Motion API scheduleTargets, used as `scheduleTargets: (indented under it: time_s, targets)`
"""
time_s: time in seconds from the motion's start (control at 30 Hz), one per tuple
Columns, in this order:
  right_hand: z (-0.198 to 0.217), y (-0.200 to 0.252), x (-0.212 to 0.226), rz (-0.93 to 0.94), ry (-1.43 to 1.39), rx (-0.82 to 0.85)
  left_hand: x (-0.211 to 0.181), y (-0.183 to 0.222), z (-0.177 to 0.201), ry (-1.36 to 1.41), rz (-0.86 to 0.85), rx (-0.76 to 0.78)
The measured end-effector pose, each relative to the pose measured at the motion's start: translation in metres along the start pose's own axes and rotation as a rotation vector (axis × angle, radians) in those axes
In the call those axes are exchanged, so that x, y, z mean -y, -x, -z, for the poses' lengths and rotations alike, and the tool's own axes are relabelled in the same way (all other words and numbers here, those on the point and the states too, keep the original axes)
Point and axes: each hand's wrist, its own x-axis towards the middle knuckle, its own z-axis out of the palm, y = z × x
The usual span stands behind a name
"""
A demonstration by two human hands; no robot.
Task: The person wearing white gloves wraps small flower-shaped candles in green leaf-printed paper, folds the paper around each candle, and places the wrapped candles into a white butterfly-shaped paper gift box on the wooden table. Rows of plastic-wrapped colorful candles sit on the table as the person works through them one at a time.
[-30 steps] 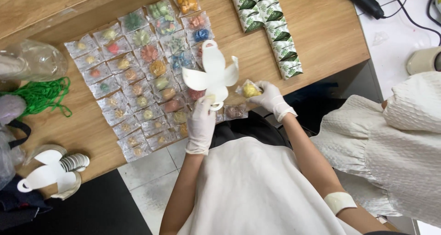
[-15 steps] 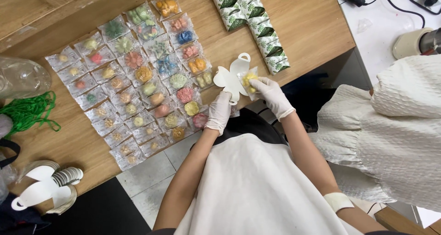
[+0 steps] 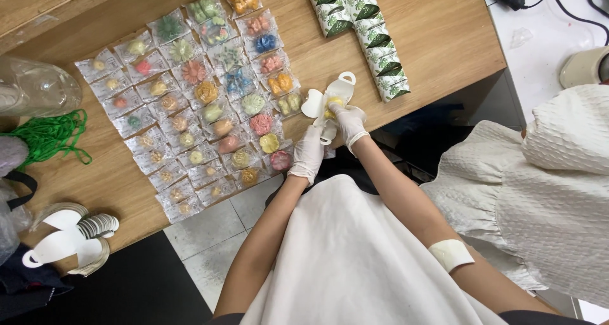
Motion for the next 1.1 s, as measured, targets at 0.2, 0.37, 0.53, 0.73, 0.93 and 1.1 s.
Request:
scheduleTargets:
  time_s: [0.2,0.37,0.53,0.73,0.93,1.1]
  targets:
    - [0.001,0.008,0.002,0.027,0.024,0.066,0.010,0.002,-0.012,0.019,0.072,0.014]
    - [-0.002,0.042,0.032,-0.009,0.075,0.055,0.005,0.008,0.000,-0.047,0.020,-0.008]
    - [0.001,0.037,0.026,-0.091,-0.014,0.074,0.010,0.010,-0.008,-0.029,0.042,0.002]
    - [-0.001,0.032,0.026,-0.074,0.021,0.083,-0.004,0.008,0.001,-0.035,0.012,-0.011]
    - [0.002,0.028,0.026,-0.028,0.003,0.045,-0.008,0.007,0.003,-0.080,0.055,0.029]
    - [0.003,0.020,0.018,-0.024,0.027,0.053,-0.001,0.007,-0.004,-0.061,0.047,0.005]
